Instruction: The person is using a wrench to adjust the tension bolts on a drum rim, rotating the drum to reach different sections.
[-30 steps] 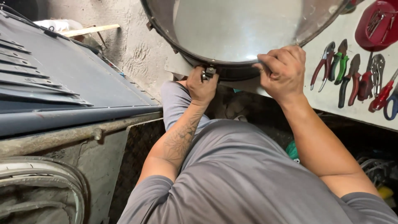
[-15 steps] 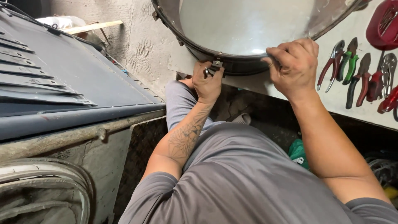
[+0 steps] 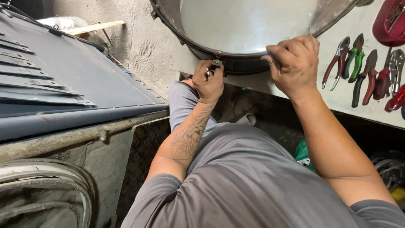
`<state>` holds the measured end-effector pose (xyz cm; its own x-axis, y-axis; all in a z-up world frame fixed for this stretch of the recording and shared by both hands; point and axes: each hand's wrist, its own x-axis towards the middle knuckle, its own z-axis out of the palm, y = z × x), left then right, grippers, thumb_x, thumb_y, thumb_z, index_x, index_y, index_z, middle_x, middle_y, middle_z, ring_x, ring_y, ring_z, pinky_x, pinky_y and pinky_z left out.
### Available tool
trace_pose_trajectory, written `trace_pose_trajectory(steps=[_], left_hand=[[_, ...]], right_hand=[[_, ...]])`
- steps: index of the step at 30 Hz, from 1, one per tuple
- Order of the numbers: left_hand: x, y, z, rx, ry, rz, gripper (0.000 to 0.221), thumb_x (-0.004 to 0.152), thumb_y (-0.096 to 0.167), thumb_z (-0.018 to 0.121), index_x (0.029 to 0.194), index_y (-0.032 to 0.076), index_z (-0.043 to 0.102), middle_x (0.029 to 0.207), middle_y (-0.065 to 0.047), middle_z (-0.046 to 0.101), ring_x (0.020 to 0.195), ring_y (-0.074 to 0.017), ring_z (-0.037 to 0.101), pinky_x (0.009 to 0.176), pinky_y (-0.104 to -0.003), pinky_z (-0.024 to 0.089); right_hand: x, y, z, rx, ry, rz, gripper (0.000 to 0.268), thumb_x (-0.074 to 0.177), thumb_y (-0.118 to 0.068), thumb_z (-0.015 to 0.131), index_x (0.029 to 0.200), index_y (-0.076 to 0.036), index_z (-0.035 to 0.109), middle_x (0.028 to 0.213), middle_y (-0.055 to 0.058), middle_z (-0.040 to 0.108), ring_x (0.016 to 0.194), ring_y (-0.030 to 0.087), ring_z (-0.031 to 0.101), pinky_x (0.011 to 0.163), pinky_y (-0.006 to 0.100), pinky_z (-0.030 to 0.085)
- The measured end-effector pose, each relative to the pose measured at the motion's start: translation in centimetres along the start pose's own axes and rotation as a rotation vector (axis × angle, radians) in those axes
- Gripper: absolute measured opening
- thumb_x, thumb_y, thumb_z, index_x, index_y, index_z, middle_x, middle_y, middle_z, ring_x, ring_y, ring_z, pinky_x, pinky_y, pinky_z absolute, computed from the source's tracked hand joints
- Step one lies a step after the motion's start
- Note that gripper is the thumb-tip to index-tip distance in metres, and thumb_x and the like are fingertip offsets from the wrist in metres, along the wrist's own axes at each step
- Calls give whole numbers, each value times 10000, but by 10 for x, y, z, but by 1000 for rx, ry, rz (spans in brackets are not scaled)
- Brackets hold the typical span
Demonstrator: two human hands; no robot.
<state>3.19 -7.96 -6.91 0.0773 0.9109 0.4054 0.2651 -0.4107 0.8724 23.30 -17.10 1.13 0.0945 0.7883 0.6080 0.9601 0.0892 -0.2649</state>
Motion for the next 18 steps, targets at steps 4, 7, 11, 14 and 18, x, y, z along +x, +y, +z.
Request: trace_pose_trajectory(steps=[4,7,11,14,18], left_hand=[[2,0,-3,21,-19,32,186,774,-23,705,950,-74,675,853,-90,651,558,-158,488,534,-263,441],[13,10,-17,41,-111,59,159,796,3,705,939,-63,684,833,-107,664,589,-181,533,553,-284,467],[13,23,-54,273,-431,-192,446,874,257,730,1192,-35,620,854,-54,688,700,-181,645,675,-307,545],[12,33,-67,89,-452,-313,290,953,167,598,1121,-50,691,708,-53,649,586,-122,561,551,-251,469],[12,42,-57,-252,-467,-646,271,990,127,599,1158,-76,661,806,-89,697,606,-134,679,574,-229,570]], right_hand=[[1,0,1,9,22,-18,147,986,-187,920,1001,-67,836,911,34,678,955,245,546,997,385,417],[-1,3,7,34,68,-55,132,973,-155,910,1009,-53,833,921,50,675,958,254,540,1001,401,409],[-7,9,14,62,131,-131,167,925,-70,851,1083,-26,818,994,88,672,963,271,543,1078,447,358],[-18,17,29,42,148,-112,257,878,-75,843,1130,-62,795,1022,77,653,1051,270,539,1116,448,317],[-22,18,31,36,149,-93,257,886,-95,852,1137,-66,806,1044,74,664,1090,265,555,1191,411,270]])
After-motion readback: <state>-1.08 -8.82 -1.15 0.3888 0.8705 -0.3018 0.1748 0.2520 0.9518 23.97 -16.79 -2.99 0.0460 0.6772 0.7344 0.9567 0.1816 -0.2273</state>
